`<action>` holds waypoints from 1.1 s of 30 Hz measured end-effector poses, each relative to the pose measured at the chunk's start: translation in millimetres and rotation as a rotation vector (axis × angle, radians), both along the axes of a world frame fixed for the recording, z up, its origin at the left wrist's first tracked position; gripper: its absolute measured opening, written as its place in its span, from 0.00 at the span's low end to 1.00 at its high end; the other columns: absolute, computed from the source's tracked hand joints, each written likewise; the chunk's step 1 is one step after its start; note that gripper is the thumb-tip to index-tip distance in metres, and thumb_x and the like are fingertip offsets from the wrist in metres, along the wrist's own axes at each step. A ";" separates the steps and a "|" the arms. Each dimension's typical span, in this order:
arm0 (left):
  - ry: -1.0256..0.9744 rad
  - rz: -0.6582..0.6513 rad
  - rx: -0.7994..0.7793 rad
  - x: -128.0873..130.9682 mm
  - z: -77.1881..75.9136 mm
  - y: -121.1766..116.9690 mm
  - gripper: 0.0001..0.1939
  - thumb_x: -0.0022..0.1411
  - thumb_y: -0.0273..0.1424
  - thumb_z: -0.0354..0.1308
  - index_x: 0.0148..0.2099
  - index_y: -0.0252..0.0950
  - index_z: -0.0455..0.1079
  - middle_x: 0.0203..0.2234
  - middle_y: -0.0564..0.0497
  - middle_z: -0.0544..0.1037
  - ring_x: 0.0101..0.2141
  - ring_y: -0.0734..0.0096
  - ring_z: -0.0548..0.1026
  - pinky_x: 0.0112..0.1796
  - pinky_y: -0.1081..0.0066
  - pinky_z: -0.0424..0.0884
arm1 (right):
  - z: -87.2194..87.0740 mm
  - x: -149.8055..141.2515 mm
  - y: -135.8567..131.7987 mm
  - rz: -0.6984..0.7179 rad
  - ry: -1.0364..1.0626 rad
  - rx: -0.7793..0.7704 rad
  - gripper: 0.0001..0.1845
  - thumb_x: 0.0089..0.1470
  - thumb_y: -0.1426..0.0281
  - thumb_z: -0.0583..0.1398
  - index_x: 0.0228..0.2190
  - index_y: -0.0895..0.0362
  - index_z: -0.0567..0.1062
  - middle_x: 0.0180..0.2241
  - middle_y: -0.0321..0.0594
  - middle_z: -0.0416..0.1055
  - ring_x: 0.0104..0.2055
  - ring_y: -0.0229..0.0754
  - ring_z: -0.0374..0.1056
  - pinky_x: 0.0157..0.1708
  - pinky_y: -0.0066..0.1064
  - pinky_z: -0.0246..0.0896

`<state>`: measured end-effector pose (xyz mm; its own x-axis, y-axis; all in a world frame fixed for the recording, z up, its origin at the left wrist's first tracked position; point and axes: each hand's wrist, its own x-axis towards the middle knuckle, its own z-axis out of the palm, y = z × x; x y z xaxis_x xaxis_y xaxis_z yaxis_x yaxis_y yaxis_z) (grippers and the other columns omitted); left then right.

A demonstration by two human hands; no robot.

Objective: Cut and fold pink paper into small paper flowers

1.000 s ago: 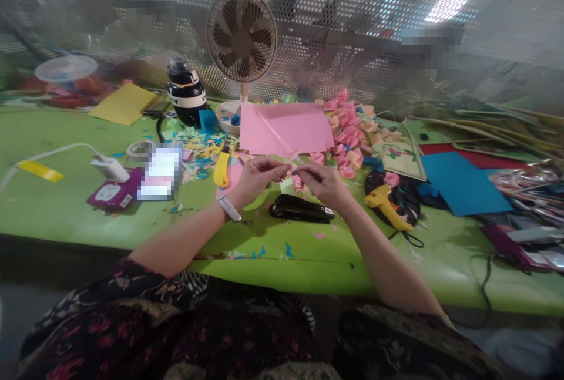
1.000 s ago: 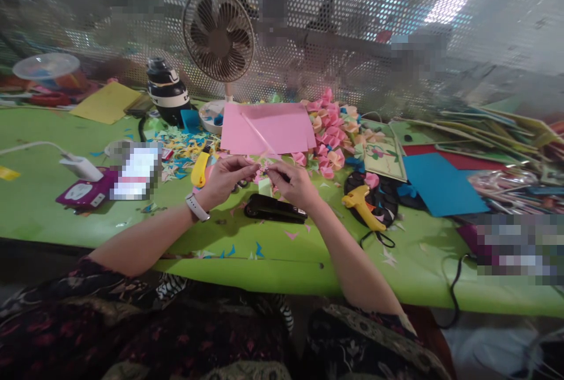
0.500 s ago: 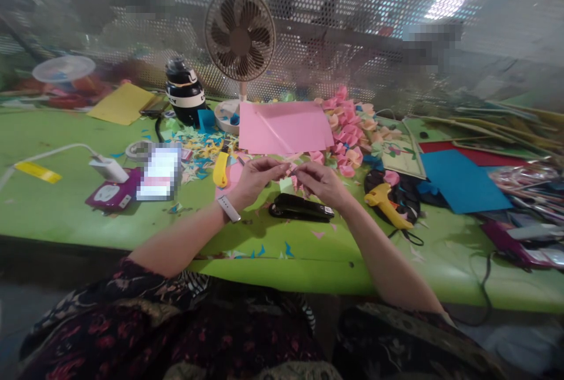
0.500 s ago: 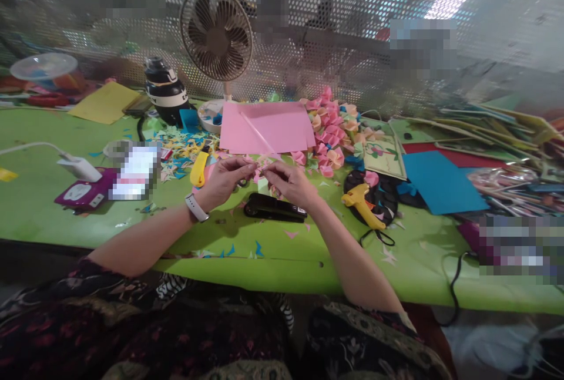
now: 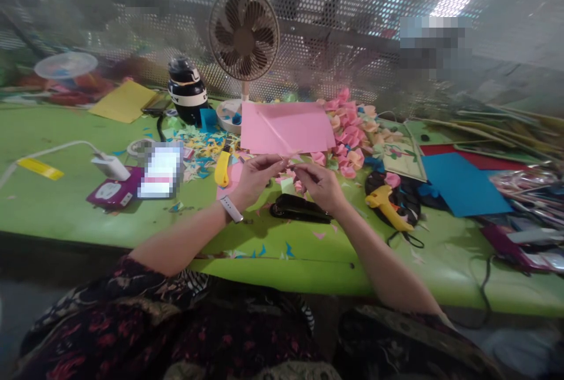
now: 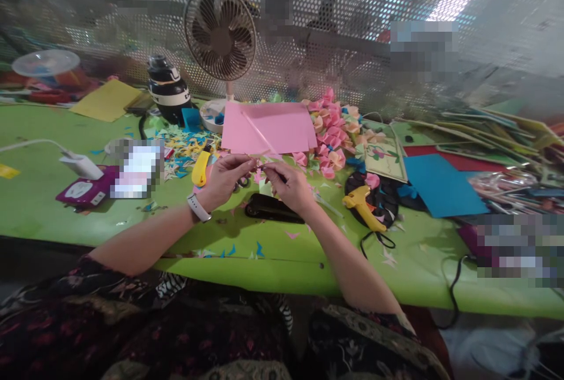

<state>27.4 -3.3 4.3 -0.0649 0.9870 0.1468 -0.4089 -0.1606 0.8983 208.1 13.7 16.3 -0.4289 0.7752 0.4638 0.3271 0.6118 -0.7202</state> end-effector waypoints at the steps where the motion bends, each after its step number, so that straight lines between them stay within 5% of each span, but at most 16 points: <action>1: -0.003 -0.004 0.001 -0.1 -0.4 0.2 0.17 0.41 0.41 0.77 0.31 0.37 0.80 0.28 0.51 0.82 0.29 0.74 0.77 0.33 0.71 0.73 | -0.3 0.3 0.4 0.016 0.011 -0.019 0.17 0.64 0.58 0.57 0.40 0.56 0.79 0.29 0.37 0.73 0.19 0.33 0.63 0.22 0.28 0.64; 10: -0.013 -0.040 0.000 0.5 -1.2 0.8 0.16 0.42 0.40 0.76 0.32 0.37 0.81 0.27 0.51 0.82 0.26 0.77 0.74 0.30 0.73 0.72 | 1.5 2.4 1.3 0.095 0.050 -0.148 0.17 0.62 0.56 0.58 0.37 0.56 0.78 0.24 0.34 0.69 0.19 0.33 0.63 0.20 0.28 0.64; 15: -0.006 0.016 0.036 0.7 3.0 -1.8 0.15 0.42 0.40 0.77 0.27 0.37 0.78 0.21 0.55 0.77 0.21 0.81 0.69 0.24 0.76 0.65 | -1.6 -1.4 -3.9 0.003 0.002 -0.067 0.17 0.58 0.58 0.63 0.46 0.53 0.77 0.39 0.42 0.78 0.35 0.42 0.74 0.33 0.33 0.72; 22: 0.019 0.074 0.047 1.6 3.8 -3.0 0.17 0.43 0.43 0.75 0.29 0.36 0.78 0.23 0.53 0.78 0.23 0.78 0.70 0.26 0.74 0.67 | -6.8 -4.2 -3.2 -0.057 0.022 -0.072 0.13 0.61 0.59 0.60 0.40 0.55 0.77 0.29 0.36 0.74 0.21 0.36 0.71 0.24 0.30 0.66; 29: 0.029 0.025 0.049 0.7 3.6 -0.9 0.20 0.42 0.46 0.75 0.31 0.37 0.79 0.25 0.52 0.80 0.26 0.75 0.73 0.29 0.73 0.70 | -7.4 -0.2 1.2 0.054 0.059 -0.156 0.16 0.60 0.55 0.60 0.39 0.55 0.77 0.36 0.39 0.76 0.20 0.32 0.67 0.21 0.28 0.66; 33: 0.040 0.085 0.079 0.8 4.7 -1.2 0.19 0.42 0.45 0.76 0.28 0.36 0.77 0.22 0.54 0.77 0.23 0.78 0.70 0.27 0.74 0.67 | -9.3 -2.7 -1.1 0.001 0.020 -0.096 0.18 0.59 0.54 0.62 0.42 0.55 0.78 0.37 0.41 0.78 0.28 0.38 0.73 0.27 0.31 0.71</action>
<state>28.2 -4.5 9.0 -0.1407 0.9635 0.2277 -0.3547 -0.2638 0.8970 205.4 12.6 7.0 -0.4213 0.8162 0.3953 0.3117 0.5397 -0.7820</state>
